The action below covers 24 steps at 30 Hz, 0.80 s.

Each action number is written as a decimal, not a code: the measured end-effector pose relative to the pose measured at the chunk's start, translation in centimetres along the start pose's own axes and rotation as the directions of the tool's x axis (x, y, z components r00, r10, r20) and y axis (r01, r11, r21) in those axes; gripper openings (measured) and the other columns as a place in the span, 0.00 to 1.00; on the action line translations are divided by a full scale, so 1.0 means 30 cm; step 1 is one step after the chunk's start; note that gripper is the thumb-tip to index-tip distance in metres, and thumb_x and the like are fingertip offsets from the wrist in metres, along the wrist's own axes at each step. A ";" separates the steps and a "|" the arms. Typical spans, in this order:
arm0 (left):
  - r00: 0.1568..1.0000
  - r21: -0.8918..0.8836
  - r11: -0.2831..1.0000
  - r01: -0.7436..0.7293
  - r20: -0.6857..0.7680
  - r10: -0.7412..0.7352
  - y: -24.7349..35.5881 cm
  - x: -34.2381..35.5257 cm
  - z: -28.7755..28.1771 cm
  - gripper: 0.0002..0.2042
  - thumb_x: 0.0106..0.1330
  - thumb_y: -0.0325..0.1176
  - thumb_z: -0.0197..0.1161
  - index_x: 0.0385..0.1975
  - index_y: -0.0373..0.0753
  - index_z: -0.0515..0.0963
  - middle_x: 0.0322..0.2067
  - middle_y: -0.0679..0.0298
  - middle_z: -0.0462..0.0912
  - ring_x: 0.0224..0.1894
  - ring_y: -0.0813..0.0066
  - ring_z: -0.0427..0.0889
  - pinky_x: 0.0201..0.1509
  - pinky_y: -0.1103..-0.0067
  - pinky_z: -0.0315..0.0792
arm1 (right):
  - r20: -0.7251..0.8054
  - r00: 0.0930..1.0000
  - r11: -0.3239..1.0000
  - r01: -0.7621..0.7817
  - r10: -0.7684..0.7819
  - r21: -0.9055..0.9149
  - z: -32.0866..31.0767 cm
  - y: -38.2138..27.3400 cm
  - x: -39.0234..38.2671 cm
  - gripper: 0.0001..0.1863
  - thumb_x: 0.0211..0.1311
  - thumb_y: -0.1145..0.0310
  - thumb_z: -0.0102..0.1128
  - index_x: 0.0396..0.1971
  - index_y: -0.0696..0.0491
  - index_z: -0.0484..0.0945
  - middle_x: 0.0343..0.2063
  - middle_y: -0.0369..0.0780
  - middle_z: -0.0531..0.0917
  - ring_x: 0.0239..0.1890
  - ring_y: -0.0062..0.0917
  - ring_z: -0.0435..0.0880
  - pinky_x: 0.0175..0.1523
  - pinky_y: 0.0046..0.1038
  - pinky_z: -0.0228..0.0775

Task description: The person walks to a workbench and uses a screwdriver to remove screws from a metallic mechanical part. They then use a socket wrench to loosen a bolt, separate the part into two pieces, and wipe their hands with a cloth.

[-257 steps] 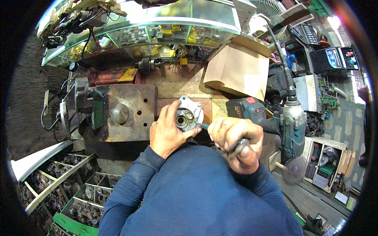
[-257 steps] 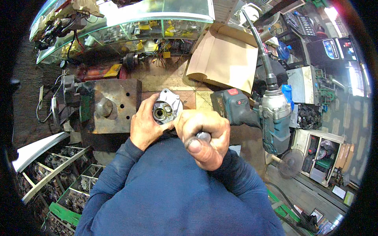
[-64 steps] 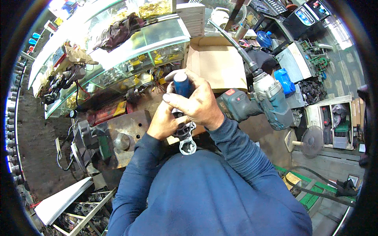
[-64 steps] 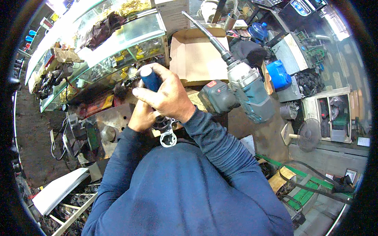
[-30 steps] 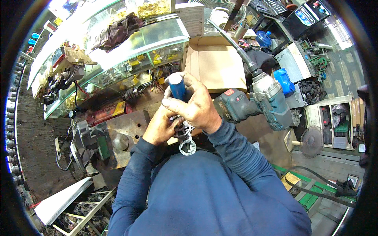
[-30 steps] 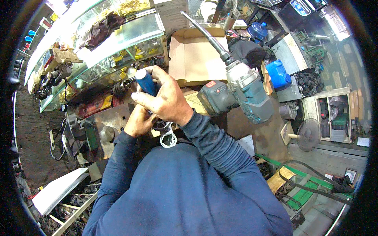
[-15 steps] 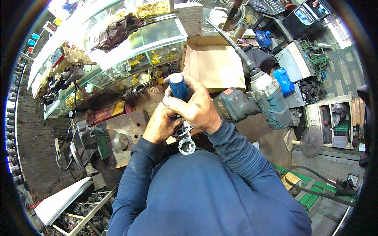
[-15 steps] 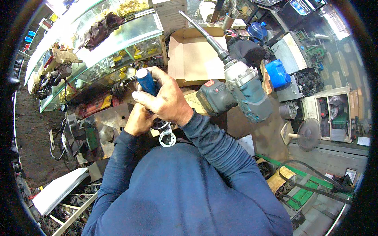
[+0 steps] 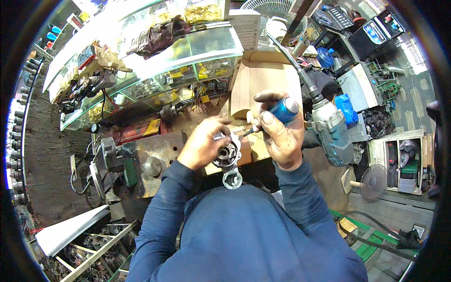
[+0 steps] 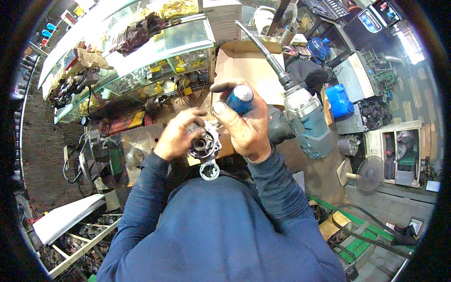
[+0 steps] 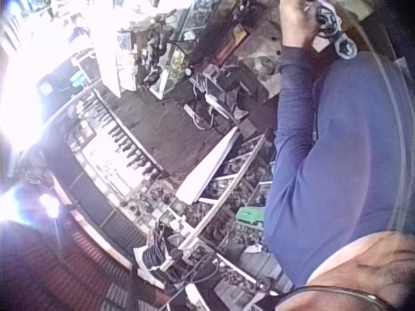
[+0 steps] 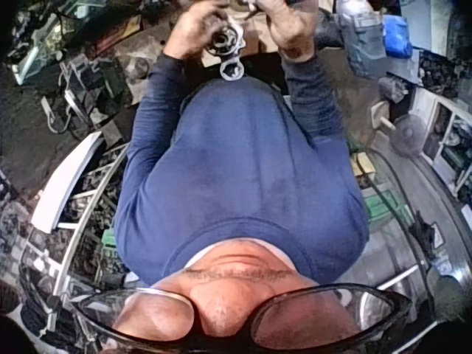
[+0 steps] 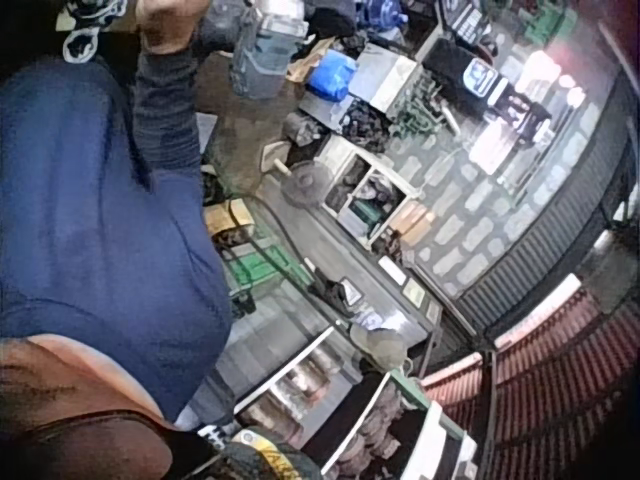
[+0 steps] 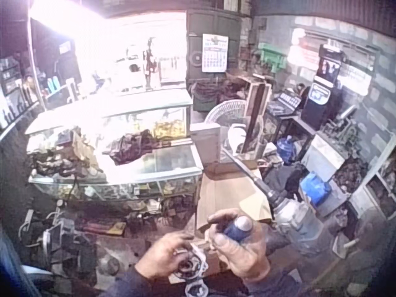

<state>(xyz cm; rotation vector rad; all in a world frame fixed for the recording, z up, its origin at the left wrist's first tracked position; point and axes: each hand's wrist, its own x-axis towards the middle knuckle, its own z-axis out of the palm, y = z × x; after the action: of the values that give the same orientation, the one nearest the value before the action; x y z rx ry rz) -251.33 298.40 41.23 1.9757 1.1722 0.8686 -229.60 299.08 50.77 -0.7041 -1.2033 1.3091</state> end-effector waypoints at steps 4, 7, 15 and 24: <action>0.924 0.072 0.949 0.307 -0.261 -0.279 -0.074 0.059 -0.086 0.09 0.66 0.31 0.72 0.42 0.34 0.84 0.41 0.50 0.89 0.47 0.48 0.88 0.55 0.62 0.80 | -0.021 0.999 0.998 0.038 -0.037 0.044 -0.017 0.028 -0.019 0.25 0.72 0.54 0.65 0.55 0.61 0.79 0.36 0.36 0.80 0.38 0.17 0.77 0.46 0.21 0.70; 0.901 0.353 0.829 0.434 -0.177 -0.396 -0.197 0.140 -0.072 0.12 0.66 0.35 0.72 0.46 0.37 0.86 0.45 0.47 0.89 0.51 0.47 0.88 0.54 0.60 0.80 | -0.043 0.997 0.985 0.077 -0.071 0.153 -0.011 0.050 -0.016 0.32 0.74 0.43 0.59 0.52 0.64 0.79 0.35 0.38 0.80 0.36 0.19 0.77 0.44 0.22 0.70; 0.840 0.543 0.730 0.415 0.079 -0.537 -0.351 0.223 0.059 0.24 0.60 0.34 0.72 0.58 0.39 0.83 0.52 0.48 0.88 0.57 0.47 0.86 0.65 0.60 0.79 | 0.102 0.995 0.965 -0.021 -0.006 0.261 0.044 0.060 0.028 0.20 0.74 0.55 0.52 0.39 0.61 0.73 0.33 0.44 0.76 0.34 0.29 0.76 0.43 0.33 0.71; 0.890 -0.442 0.791 0.423 0.039 -0.454 -0.122 -0.048 -0.004 0.19 0.73 0.33 0.68 0.59 0.30 0.80 0.51 0.52 0.88 0.55 0.63 0.86 0.62 0.66 0.78 | 0.068 0.992 0.949 -0.123 0.108 0.290 0.090 0.084 0.060 0.18 0.75 0.58 0.53 0.30 0.57 0.77 0.22 0.36 0.76 0.24 0.18 0.73 0.33 0.22 0.67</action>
<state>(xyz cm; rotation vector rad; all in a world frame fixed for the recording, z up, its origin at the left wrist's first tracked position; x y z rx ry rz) -253.65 298.48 38.05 1.2429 1.2720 0.8631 -233.24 300.67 49.71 -0.5331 -0.9899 1.5733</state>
